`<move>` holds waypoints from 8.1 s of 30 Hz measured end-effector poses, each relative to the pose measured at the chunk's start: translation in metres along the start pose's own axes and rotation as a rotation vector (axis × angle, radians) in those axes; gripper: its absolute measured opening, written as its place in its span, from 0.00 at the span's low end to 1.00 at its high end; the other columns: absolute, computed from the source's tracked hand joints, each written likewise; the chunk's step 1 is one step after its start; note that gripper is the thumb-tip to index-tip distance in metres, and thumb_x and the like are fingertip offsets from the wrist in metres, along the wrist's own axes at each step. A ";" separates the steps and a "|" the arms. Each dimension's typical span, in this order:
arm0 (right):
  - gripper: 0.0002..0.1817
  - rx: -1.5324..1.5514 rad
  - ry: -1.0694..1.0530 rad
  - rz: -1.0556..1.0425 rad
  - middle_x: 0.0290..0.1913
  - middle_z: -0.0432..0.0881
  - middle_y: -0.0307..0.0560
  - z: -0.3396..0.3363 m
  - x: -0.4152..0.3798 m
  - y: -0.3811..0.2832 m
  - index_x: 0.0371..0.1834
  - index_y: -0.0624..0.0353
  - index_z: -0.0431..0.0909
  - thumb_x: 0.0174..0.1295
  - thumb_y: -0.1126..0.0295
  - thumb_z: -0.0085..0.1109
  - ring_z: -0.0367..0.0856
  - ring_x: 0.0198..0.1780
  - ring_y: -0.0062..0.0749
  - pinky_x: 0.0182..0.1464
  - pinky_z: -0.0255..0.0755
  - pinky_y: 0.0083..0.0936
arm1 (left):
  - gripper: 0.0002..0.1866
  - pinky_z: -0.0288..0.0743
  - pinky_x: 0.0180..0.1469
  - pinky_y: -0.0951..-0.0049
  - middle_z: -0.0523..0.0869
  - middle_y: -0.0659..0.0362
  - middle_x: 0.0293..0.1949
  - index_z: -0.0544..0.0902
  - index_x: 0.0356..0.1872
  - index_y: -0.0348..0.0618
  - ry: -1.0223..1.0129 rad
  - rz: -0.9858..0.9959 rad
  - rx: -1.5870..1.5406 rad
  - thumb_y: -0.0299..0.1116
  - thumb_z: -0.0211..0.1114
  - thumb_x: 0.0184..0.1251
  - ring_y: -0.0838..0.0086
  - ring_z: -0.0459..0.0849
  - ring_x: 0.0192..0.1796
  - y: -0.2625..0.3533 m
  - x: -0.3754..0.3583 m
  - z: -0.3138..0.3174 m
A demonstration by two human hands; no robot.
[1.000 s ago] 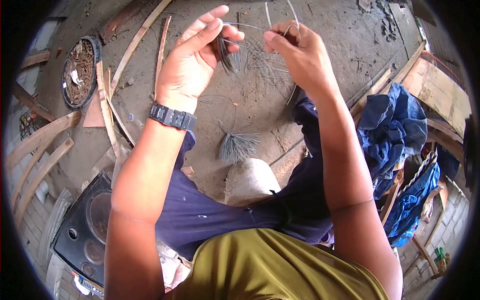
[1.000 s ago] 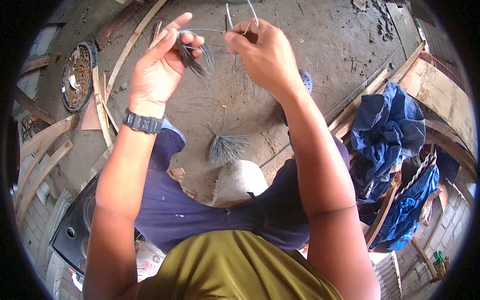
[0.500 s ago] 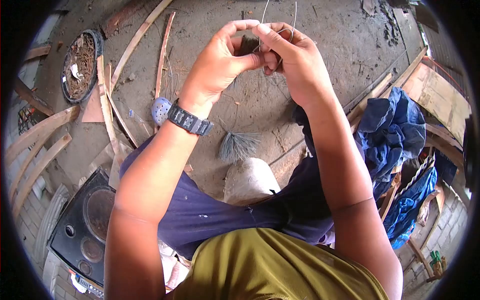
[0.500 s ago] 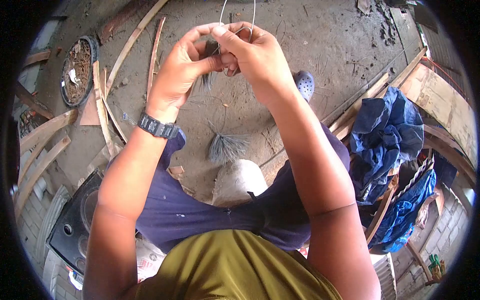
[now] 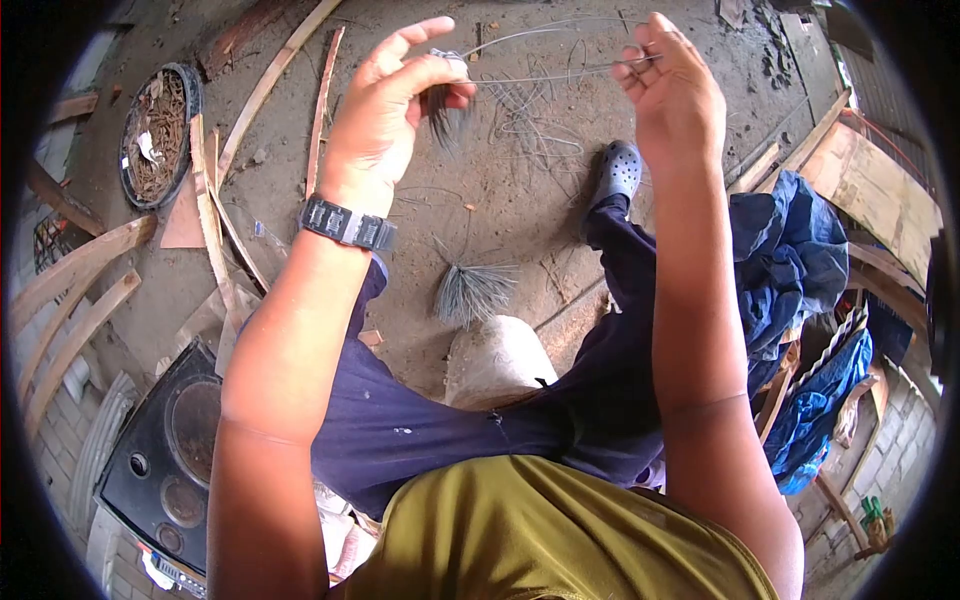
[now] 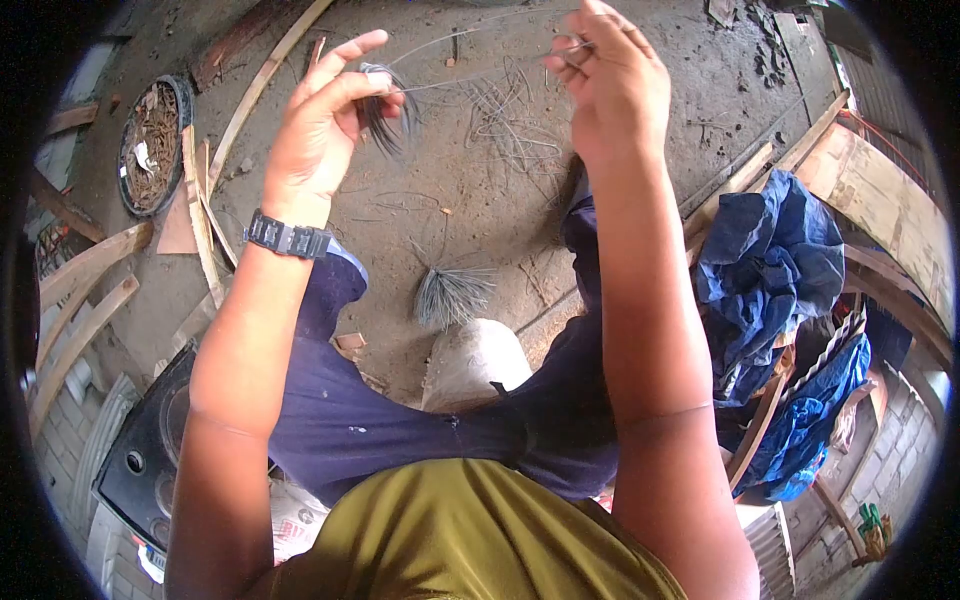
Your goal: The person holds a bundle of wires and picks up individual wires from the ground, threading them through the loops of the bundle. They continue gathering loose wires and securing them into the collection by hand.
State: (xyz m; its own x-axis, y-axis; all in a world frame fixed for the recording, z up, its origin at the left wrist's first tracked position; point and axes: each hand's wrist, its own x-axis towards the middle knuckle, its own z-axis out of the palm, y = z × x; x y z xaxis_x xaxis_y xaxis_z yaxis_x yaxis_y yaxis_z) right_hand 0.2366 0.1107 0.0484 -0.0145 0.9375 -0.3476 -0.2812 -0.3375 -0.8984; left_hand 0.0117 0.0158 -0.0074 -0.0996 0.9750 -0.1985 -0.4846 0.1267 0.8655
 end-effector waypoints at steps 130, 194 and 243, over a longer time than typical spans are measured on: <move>0.18 -1.266 -0.749 0.217 0.46 0.87 0.57 -0.199 0.023 0.207 0.54 0.57 0.83 0.59 0.71 0.61 0.86 0.50 0.52 0.53 0.79 0.45 | 0.32 0.78 0.53 0.74 0.87 0.59 0.40 0.69 0.73 0.36 -0.148 -0.484 0.465 0.23 0.68 0.69 0.76 0.84 0.43 -0.221 0.108 -0.011; 0.15 -1.382 0.092 0.189 0.44 0.86 0.53 -0.296 0.035 0.353 0.42 0.56 0.85 0.63 0.56 0.66 0.85 0.51 0.50 0.55 0.79 0.43 | 0.27 0.75 0.55 0.75 0.86 0.61 0.42 0.75 0.67 0.35 -0.232 -0.570 0.325 0.25 0.71 0.68 0.77 0.83 0.45 -0.258 0.061 0.014; 0.17 -1.358 -0.060 -0.035 0.38 0.87 0.56 -0.234 0.124 0.345 0.45 0.58 0.80 0.63 0.56 0.61 0.86 0.44 0.53 0.49 0.77 0.46 | 0.27 0.79 0.44 0.76 0.86 0.60 0.38 0.75 0.67 0.35 -0.032 -0.449 0.337 0.20 0.70 0.66 0.78 0.83 0.37 -0.254 0.080 -0.014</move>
State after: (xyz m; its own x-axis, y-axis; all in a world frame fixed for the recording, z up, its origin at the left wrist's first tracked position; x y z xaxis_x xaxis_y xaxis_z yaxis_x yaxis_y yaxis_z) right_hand 0.3622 0.0911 -0.3672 -0.0778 0.9377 -0.3387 0.8762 -0.0977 -0.4720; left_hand 0.1146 0.0592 -0.2500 0.0815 0.8166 -0.5714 -0.1678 0.5764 0.7997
